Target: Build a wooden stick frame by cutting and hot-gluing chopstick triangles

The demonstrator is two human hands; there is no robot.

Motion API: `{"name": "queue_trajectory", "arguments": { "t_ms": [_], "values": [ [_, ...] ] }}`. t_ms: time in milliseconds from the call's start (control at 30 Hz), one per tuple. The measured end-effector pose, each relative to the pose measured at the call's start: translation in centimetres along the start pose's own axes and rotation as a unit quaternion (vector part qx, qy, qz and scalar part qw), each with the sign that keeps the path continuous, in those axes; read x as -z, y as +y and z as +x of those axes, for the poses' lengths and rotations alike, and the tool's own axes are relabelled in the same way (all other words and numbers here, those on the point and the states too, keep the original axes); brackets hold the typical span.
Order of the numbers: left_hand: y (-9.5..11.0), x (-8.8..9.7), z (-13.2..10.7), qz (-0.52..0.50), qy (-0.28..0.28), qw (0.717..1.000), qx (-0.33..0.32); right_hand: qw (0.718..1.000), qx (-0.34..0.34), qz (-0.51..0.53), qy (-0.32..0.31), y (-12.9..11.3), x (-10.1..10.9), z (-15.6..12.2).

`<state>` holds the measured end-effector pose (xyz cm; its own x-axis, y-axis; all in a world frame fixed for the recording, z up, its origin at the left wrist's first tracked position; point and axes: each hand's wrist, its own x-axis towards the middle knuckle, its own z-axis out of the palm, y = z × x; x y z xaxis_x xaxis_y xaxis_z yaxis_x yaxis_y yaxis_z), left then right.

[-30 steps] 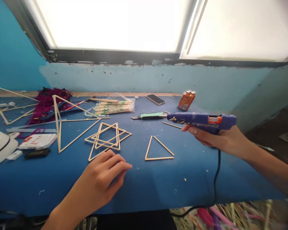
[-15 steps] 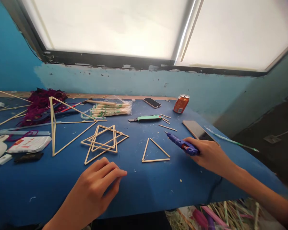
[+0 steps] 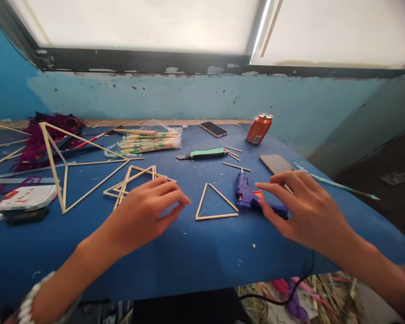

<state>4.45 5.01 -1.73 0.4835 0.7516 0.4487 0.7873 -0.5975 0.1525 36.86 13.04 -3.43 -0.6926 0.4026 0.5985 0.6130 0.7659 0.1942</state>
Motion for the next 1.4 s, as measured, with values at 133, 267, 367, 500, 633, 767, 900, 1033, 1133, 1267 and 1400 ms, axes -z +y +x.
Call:
{"name": "queue_trajectory", "arguments": {
  "t_ms": [133,267,367,500,633,767,900,1033,1133,1267,1400],
  "values": [
    [-0.9,-0.2,3.3,-0.015,-0.116,0.992,-0.046,0.991,0.077,0.112,0.008,-4.9,-1.1,2.0],
    [-1.6,-1.1,4.5,-0.020,-0.152,0.987,-0.041,0.987,0.084,0.134,0.020,-7.1,-3.4,2.9],
    [-2.3,-1.7,4.8,-0.030,-0.167,0.985,-0.029,0.987,0.079,0.139,0.012,-7.0,-4.2,3.0],
    [-3.0,-2.2,5.0,-0.065,-0.193,0.979,-0.029,0.985,0.070,0.155,0.005,-6.7,-4.2,2.9],
    [-3.3,-2.5,4.9,-0.091,-0.198,0.975,-0.033,0.985,0.066,0.161,0.010,-6.9,-4.1,2.9],
    [-3.4,-2.6,4.9,-0.107,-0.203,0.973,-0.028,0.986,0.057,0.154,0.004,-7.0,-4.3,2.9],
    [-3.5,-2.7,5.0,-0.121,-0.203,0.971,-0.027,0.989,0.057,0.135,0.002,-6.9,-4.4,3.1],
    [-3.4,-2.6,5.0,-0.133,-0.209,0.969,-0.019,0.990,0.056,0.129,-0.009,-7.0,-4.2,3.2],
    [-3.3,-2.6,5.1,-0.135,-0.216,0.967,-0.013,0.990,0.051,0.134,-0.016,-7.0,-4.2,3.2],
    [-3.4,-2.6,5.2,-0.132,-0.218,0.967,-0.011,0.989,0.043,0.140,-0.019,-7.1,-4.3,3.2],
    [-3.5,-2.8,5.1,-0.131,-0.214,0.968,-0.013,0.988,0.039,0.148,-0.021,-7.2,-4.3,3.3]
  ]
}}
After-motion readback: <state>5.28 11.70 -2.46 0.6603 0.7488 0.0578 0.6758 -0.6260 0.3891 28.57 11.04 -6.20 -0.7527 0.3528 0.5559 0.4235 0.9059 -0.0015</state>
